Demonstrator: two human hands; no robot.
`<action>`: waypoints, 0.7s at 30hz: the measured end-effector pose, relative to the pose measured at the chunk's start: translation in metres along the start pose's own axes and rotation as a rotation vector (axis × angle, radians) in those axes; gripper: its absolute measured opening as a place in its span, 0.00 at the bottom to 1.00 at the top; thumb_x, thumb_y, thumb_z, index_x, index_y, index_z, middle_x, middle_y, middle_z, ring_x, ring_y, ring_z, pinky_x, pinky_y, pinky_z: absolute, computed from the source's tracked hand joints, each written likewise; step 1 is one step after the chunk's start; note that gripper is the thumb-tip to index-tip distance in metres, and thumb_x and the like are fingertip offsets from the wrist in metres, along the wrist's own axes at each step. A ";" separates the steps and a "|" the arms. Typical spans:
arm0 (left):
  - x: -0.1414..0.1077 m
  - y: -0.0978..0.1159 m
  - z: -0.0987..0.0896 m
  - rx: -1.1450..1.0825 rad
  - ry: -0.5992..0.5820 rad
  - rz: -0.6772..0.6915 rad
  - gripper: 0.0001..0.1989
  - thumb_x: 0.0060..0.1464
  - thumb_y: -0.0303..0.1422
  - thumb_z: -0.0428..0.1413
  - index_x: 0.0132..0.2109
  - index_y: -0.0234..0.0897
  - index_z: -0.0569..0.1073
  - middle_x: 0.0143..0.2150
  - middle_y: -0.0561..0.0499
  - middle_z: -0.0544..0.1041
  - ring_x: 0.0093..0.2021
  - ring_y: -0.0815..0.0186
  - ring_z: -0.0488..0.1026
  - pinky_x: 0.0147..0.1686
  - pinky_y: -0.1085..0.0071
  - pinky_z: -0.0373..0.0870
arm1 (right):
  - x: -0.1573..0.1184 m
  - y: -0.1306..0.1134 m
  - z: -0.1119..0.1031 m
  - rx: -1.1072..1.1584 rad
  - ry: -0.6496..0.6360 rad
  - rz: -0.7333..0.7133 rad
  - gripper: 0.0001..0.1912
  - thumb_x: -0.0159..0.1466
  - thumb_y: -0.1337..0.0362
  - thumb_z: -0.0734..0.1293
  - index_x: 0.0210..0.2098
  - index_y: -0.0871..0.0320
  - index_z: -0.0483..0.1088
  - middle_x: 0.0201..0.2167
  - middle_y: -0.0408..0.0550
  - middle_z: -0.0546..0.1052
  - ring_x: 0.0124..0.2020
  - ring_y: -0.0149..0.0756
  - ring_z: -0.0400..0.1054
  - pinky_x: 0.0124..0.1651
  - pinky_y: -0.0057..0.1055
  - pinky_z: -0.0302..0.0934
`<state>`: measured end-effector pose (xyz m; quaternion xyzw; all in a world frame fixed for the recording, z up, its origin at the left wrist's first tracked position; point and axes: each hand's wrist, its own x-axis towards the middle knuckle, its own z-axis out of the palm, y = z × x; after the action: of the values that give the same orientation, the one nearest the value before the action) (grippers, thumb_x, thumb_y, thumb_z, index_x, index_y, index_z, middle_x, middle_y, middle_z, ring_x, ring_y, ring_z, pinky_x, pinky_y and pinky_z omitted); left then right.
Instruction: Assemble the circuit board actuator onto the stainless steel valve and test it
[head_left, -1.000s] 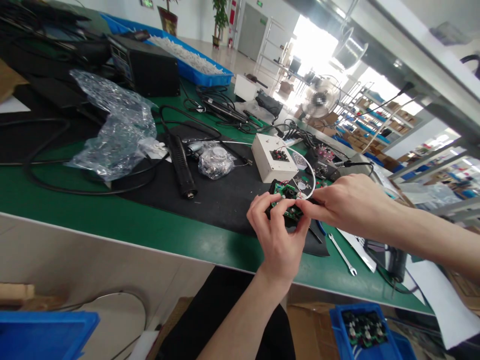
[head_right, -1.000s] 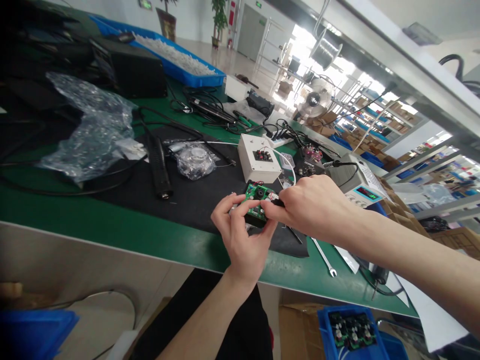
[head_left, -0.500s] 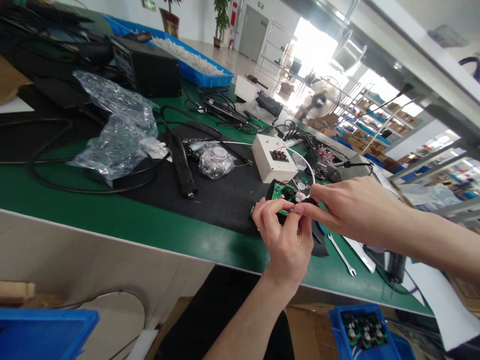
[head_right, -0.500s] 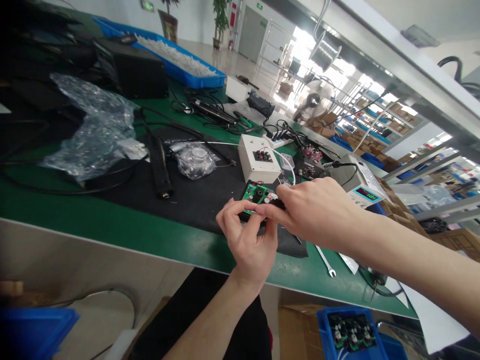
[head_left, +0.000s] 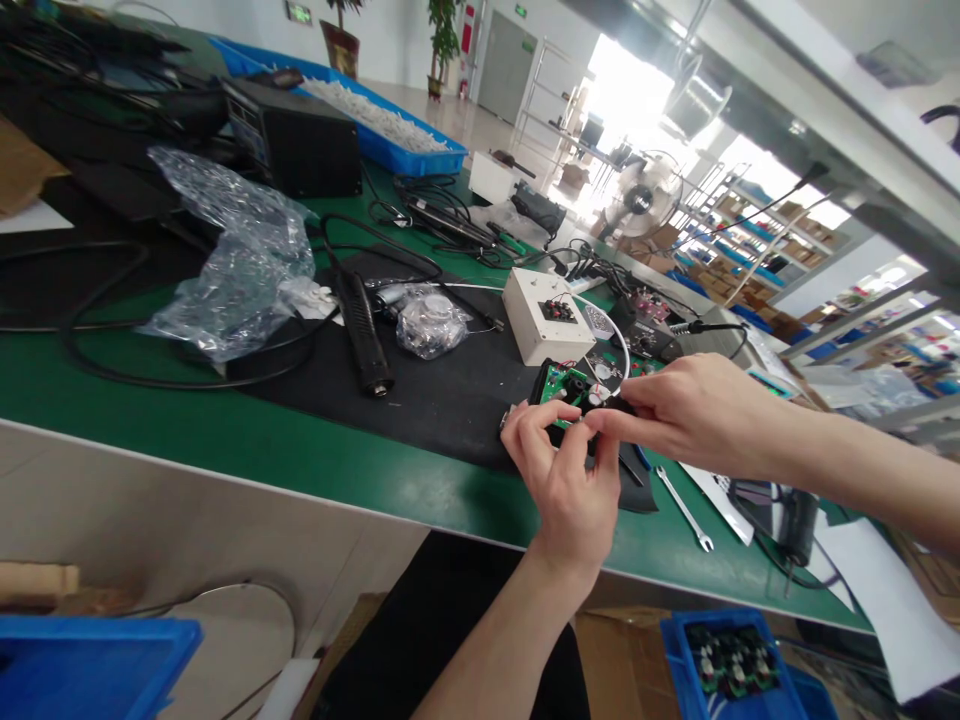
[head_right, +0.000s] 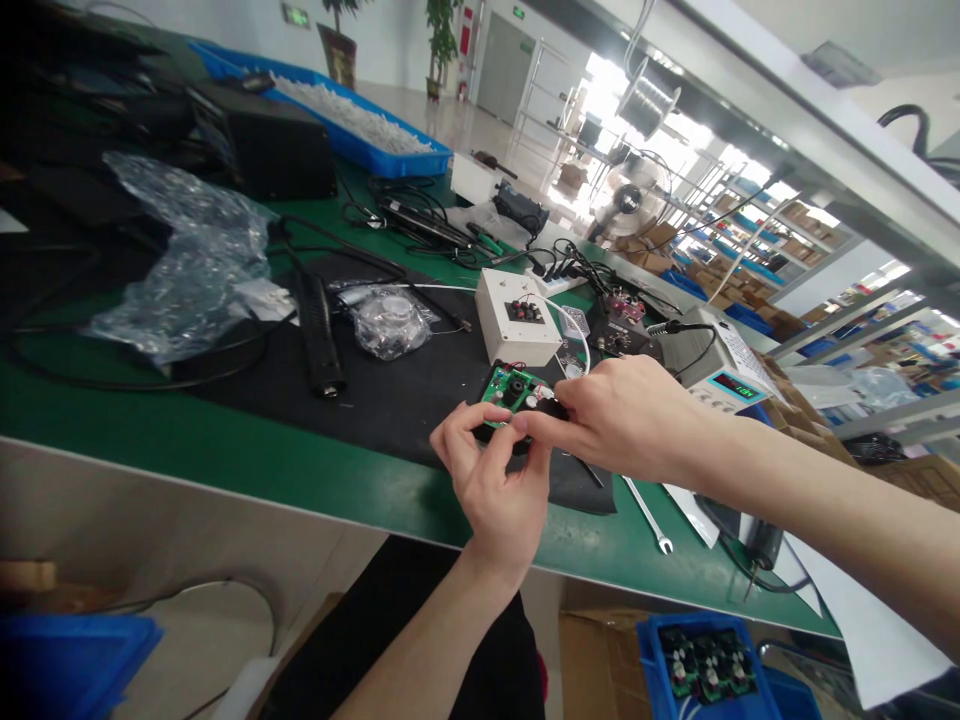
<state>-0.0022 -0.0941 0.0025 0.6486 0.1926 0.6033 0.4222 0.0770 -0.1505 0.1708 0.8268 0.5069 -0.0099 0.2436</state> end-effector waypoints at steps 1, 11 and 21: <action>0.000 0.000 0.000 -0.006 -0.007 0.000 0.05 0.61 0.27 0.66 0.38 0.36 0.78 0.45 0.46 0.72 0.52 0.58 0.68 0.66 0.46 0.67 | -0.001 0.002 0.000 0.022 0.003 0.009 0.40 0.75 0.32 0.48 0.28 0.55 0.70 0.19 0.46 0.71 0.21 0.35 0.63 0.29 0.35 0.41; -0.001 0.001 -0.001 -0.040 -0.024 -0.004 0.06 0.59 0.23 0.66 0.43 0.37 0.81 0.48 0.45 0.72 0.54 0.57 0.67 0.67 0.48 0.65 | -0.007 0.020 -0.007 0.140 0.040 -0.276 0.15 0.77 0.49 0.62 0.51 0.54 0.68 0.40 0.47 0.80 0.32 0.38 0.73 0.31 0.34 0.47; 0.001 0.002 0.001 -0.001 0.019 0.022 0.05 0.59 0.25 0.67 0.41 0.36 0.80 0.46 0.45 0.73 0.52 0.58 0.68 0.65 0.49 0.67 | 0.004 -0.003 0.004 0.053 0.036 0.063 0.39 0.76 0.35 0.48 0.27 0.55 0.69 0.19 0.46 0.69 0.21 0.34 0.61 0.29 0.35 0.41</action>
<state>-0.0013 -0.0949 0.0042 0.6445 0.1893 0.6143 0.4140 0.0774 -0.1481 0.1656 0.8486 0.4844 -0.0010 0.2126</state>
